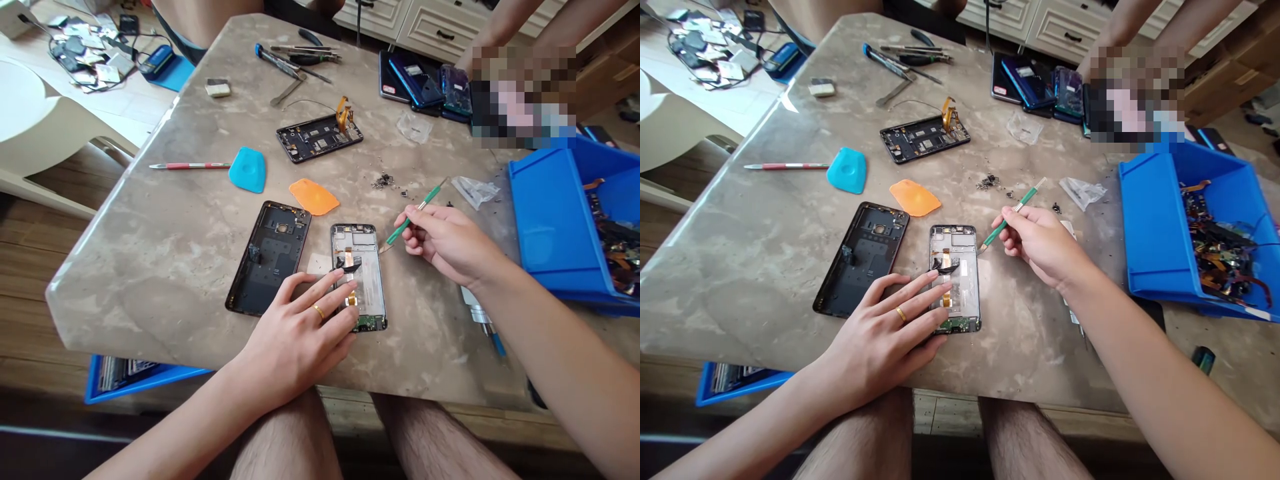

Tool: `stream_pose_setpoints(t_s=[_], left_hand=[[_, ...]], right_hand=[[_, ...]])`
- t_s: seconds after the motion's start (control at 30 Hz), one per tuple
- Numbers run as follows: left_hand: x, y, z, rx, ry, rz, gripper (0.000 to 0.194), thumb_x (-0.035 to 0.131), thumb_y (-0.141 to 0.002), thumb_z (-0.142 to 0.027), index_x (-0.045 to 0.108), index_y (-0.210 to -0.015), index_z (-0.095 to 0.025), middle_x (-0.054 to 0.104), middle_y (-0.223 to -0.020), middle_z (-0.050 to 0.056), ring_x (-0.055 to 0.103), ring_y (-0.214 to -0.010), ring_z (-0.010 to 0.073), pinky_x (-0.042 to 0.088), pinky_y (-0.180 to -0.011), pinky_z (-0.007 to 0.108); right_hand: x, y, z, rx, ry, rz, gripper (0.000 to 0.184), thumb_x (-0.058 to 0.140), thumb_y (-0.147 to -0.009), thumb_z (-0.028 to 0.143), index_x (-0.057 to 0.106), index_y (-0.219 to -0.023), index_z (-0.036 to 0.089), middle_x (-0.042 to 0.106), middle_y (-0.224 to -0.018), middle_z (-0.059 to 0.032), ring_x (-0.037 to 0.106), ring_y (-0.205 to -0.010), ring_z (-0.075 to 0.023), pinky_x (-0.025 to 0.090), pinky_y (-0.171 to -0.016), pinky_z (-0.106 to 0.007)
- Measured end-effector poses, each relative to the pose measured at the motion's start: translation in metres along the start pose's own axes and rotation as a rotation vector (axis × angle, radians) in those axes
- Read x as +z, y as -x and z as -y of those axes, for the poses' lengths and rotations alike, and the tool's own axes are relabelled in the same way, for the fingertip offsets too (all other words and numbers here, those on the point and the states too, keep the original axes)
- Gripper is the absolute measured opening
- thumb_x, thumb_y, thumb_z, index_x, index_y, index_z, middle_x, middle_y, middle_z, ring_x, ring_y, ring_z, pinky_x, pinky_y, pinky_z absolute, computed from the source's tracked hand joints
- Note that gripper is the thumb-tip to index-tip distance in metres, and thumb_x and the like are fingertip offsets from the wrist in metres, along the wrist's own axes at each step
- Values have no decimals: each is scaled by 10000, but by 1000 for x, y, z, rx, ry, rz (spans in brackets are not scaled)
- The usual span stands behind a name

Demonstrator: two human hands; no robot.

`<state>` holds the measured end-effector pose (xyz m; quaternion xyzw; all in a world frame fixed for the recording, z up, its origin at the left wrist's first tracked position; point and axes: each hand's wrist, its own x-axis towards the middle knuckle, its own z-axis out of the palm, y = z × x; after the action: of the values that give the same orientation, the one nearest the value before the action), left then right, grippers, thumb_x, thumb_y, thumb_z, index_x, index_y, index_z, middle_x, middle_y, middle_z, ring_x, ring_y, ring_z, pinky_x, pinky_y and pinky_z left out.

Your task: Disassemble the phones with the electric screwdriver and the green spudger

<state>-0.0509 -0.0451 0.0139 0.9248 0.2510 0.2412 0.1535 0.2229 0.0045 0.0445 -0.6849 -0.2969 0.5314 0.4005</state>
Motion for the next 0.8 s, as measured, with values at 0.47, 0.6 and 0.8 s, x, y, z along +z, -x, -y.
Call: stream_pose_setpoints(t_s=[0.47, 0.6, 0.8], left_hand=[[0, 0, 0, 5, -10, -2, 137, 587, -1058, -260, 677, -1136, -194, 684, -1446, 56, 590, -1406, 274, 372, -1116, 471], [0, 0, 0, 4, -11, -1, 139, 583, -1061, -253, 677, -1144, -192, 680, -1450, 60, 579, -1417, 273, 370, -1118, 473], [1, 0, -2, -3, -25, 5, 142, 595, -1051, -264, 681, -1137, -190, 679, -1453, 54, 579, -1418, 279, 384, -1106, 479]], right_hand=[[10, 30, 4, -410, 804, -109, 219, 721, -928, 422, 784, -895, 215, 631, -671, -6, 508, -595, -163, 346, -559, -301], [27, 29, 6, -374, 902, -114, 241, 795, -868, 353, 700, -703, 204, 627, -618, 9, 509, -573, -153, 351, -585, -315], [20, 37, 10, -390, 727, -46, 175, 727, -897, 250, 657, -744, 201, 607, -658, 22, 485, -596, -132, 336, -585, -311]])
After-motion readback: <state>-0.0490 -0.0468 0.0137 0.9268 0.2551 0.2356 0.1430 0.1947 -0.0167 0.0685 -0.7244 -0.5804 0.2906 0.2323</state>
